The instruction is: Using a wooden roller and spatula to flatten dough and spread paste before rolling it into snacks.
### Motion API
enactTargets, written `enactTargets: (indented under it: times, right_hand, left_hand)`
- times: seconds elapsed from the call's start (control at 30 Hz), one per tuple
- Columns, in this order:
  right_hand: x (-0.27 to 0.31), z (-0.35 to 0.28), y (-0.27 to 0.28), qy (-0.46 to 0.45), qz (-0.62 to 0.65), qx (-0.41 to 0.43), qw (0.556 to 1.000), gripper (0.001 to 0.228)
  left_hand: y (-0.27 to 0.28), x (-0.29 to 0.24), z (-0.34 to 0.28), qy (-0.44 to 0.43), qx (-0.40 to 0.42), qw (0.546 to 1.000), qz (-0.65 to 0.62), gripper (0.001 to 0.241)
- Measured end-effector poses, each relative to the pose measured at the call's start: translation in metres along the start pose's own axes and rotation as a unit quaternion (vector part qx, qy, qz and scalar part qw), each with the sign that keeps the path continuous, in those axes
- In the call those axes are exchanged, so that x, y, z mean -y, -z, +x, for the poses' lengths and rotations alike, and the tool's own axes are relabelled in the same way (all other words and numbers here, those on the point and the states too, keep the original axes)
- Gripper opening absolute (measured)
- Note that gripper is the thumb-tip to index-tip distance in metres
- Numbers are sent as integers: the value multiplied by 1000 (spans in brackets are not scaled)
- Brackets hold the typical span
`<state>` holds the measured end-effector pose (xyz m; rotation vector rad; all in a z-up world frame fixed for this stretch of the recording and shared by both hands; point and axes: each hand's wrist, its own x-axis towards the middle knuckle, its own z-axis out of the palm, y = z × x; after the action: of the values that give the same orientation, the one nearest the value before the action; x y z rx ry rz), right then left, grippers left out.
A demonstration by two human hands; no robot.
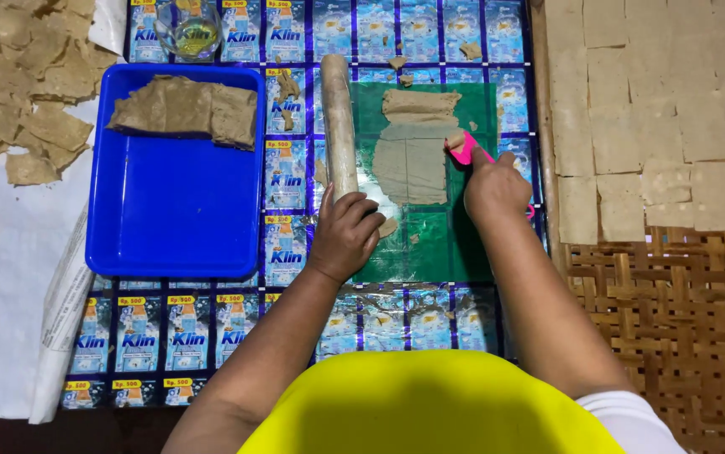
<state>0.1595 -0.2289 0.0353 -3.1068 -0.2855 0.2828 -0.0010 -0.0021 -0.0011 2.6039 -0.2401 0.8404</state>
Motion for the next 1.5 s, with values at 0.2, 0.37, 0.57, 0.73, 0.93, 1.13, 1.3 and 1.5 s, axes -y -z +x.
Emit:
enactTargets:
  times: [0.2, 0.37, 0.57, 0.73, 0.93, 1.13, 1.3, 1.5]
  right_hand:
    - [-8, 78, 25, 119, -95, 0, 988, 47]
    - [-25, 111, 45, 154, -95, 33, 983, 48]
    - [-62, 104, 38, 100, -1, 52, 994, 39]
    - [-64, 64, 21, 58, 120, 75, 988, 41]
    - [-50, 54, 1, 28, 151, 124, 980, 41]
    - [-32, 54, 11, 66, 132, 147, 978, 40]
    - [-21, 48, 22, 101, 113, 180, 972, 38]
    - [-20, 42, 40, 140, 147, 214, 956, 37]
  left_hand:
    - [-3, 1, 0, 15, -7, 1000, 11, 10]
    - [-4, -1, -2, 27, -2, 999, 18, 10]
    - [-4, -2, -1, 37, 10, 999, 29, 11]
    - [1, -6, 4, 44, 27, 998, 37, 14]
    - [0, -22, 15, 114, 37, 993, 7, 22]
    - [-1, -63, 46, 259, -20, 953, -153, 27]
    - [-33, -54, 59, 517, -34, 699, -493, 38]
    - [-58, -44, 72, 618, -24, 500, -606, 57]
